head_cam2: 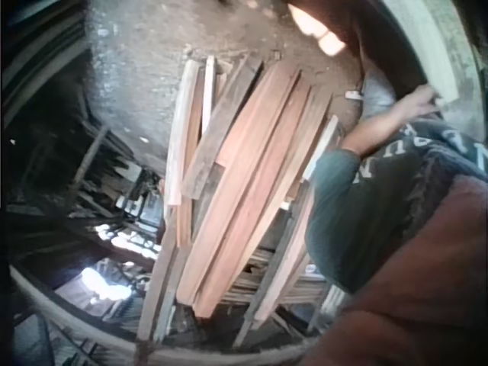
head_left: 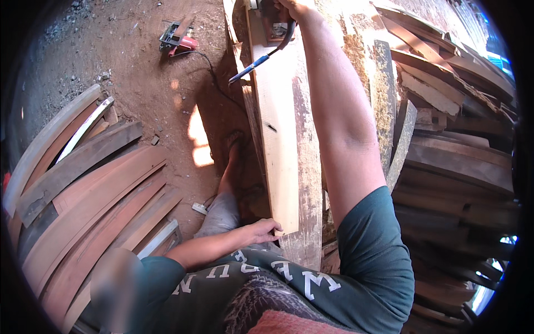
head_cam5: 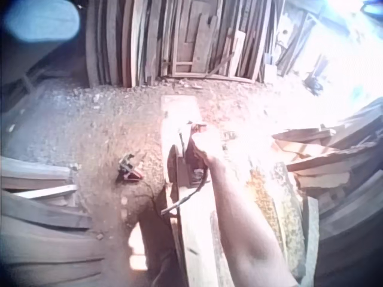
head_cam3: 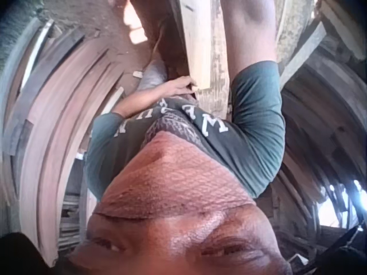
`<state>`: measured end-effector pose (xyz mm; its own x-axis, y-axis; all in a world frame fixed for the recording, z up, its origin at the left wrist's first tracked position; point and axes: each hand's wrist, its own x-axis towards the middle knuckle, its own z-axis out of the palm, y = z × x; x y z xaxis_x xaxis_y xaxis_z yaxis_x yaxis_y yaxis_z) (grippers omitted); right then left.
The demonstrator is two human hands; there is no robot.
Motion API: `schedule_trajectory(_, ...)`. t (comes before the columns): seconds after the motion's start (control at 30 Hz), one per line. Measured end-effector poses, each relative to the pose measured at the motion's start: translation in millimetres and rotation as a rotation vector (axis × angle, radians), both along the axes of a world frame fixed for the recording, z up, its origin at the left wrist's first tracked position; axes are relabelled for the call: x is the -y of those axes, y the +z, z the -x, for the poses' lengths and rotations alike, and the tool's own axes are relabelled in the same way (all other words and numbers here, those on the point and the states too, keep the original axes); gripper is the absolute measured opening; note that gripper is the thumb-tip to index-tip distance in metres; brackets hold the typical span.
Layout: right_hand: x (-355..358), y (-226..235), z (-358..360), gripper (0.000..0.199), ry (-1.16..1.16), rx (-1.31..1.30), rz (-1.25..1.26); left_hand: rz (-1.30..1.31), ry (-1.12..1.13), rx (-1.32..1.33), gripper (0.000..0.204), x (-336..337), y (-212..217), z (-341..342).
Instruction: The person uses a circular saw to cut a plank of wood, then switches to an electric planer to smooth the surface of the cut piece. The person handles the wood pieces by hand, moving them aside after processing.
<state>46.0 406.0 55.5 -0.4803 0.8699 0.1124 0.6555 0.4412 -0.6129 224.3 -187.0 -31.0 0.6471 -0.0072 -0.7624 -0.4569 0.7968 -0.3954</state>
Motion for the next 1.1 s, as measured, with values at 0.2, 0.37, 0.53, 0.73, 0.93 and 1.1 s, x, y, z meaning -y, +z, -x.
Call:
schedule_trajectory(0.2, 54.9, -15.6, -41.6, 0.031, -0.037, -0.077, 0.071, -0.304, -0.517, -0.052, 0.044, -21.0, 30.3, 52.7)
schedule_trajectory(0.37, 174.0, 6.4, -113.7, 0.053, -0.143, -0.123, 0.381, -1.269, -0.716, -0.542, 0.038, -104.2, 134.7, 123.4)
schedule_trajectory(0.53, 313.1, 38.1, -207.7, 0.031, -0.184, -0.275, 0.606, -1.807, -0.073, -0.357, 0.04, -159.4, 295.4, 75.8)
schedule_trajectory(0.73, 478.4, 32.0, -311.0, 0.03, -0.259, -0.272, 0.641, -1.754, 0.334, 0.476, 0.047, -119.1, 421.9, -51.0)
schedule_trajectory(0.93, 635.8, 25.9, -398.6, 0.028, -0.327, -0.27, 0.664, -1.611, 0.457, 0.703, 0.044, -70.9, 458.0, -131.8)
schedule_trajectory(1.1, 706.4, 49.4, -482.5, 0.028, -0.589, -0.266, 0.688, -1.51, 0.449, 0.921, 0.041, -35.6, 487.4, -197.2)
